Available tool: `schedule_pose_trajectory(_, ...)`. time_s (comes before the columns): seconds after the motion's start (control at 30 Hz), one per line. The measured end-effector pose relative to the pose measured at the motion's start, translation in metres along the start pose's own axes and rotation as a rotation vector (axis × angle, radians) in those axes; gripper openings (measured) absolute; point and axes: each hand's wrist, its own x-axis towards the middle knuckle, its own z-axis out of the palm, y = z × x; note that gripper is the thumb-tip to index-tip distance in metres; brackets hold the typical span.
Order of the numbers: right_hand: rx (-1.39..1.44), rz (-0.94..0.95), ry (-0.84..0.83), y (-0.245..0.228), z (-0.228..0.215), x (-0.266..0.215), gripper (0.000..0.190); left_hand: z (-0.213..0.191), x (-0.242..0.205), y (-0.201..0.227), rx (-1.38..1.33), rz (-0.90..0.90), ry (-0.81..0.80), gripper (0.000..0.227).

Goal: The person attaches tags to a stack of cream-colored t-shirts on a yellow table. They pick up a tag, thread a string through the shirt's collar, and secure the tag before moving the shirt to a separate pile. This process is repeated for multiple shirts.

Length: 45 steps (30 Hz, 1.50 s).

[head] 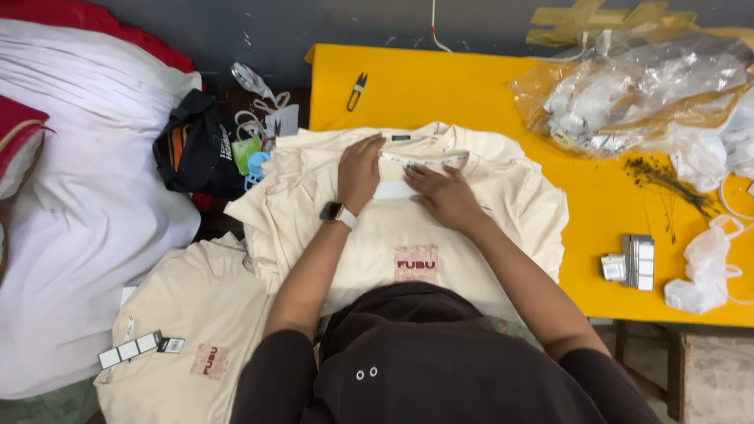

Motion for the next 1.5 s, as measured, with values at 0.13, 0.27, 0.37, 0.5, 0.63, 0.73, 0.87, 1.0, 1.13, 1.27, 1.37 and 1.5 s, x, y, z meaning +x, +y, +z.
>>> schedule_pose_trajectory(0.13, -0.139, 0.1, 0.39, 0.034, 0.012, 0.017, 0.021, 0.004, -0.007, 0.0, -0.143, -0.034, 0.093, 0.034)
schedule_pose_trajectory(0.27, -0.059, -0.158, 0.239, -0.003, 0.007, 0.027, 0.037, 0.015, -0.008, -0.014, -0.107, 0.012, 0.078, 0.029)
schedule_pose_trajectory(0.37, -0.238, 0.115, 0.114, 0.012, 0.018, 0.029, 0.053, 0.011, -0.003, -0.012, -0.066, 0.024, 0.097, 0.029)
schedule_pose_trajectory(0.5, -0.215, 0.051, 0.161, -0.01, 0.02, 0.02, 0.054, 0.005, -0.006, -0.006, -0.136, -0.012, 0.125, 0.032)
schedule_pose_trajectory(0.63, -0.038, -0.086, 0.191, -0.003, 0.006, -0.024, 0.051, -0.005, 0.001, 0.015, -0.267, 0.026, 0.213, 0.031)
schedule_pose_trajectory(0.73, -0.019, -0.143, 0.362, -0.004, 0.0, -0.06, 0.048, -0.011, -0.004, 0.041, -0.224, 0.08, 0.221, 0.034)
schedule_pose_trajectory(0.87, 0.051, 0.101, 0.461, -0.003, 0.017, -0.095, 0.051, 0.017, -0.018, 0.027, 0.144, 0.49, 0.099, 0.033)
schedule_pose_trajectory(1.0, 0.091, 0.333, 0.385, -0.009, 0.012, -0.119, 0.04, -0.014, 0.006, 0.009, 0.417, 0.258, 0.006, 0.042)
schedule_pose_trajectory(1.13, 0.109, 0.371, 0.379, -0.013, 0.008, -0.132, 0.031, -0.013, -0.012, 0.025, 0.439, 0.412, -0.05, 0.036)
schedule_pose_trajectory(1.27, 0.233, 0.335, 0.529, -0.009, 0.008, -0.13, 0.023, -0.003, -0.014, 0.019, 0.472, 0.35, -0.113, 0.038)
schedule_pose_trajectory(1.37, 0.291, 0.382, 0.562, -0.01, 0.014, -0.136, 0.012, 0.015, -0.022, 0.044, 0.407, 0.364, -0.009, 0.036)
schedule_pose_trajectory(1.5, 0.392, 0.457, 0.641, -0.012, 0.006, -0.135, 0.004, 0.024, -0.026, -0.001, 0.481, 0.324, -0.157, 0.04)
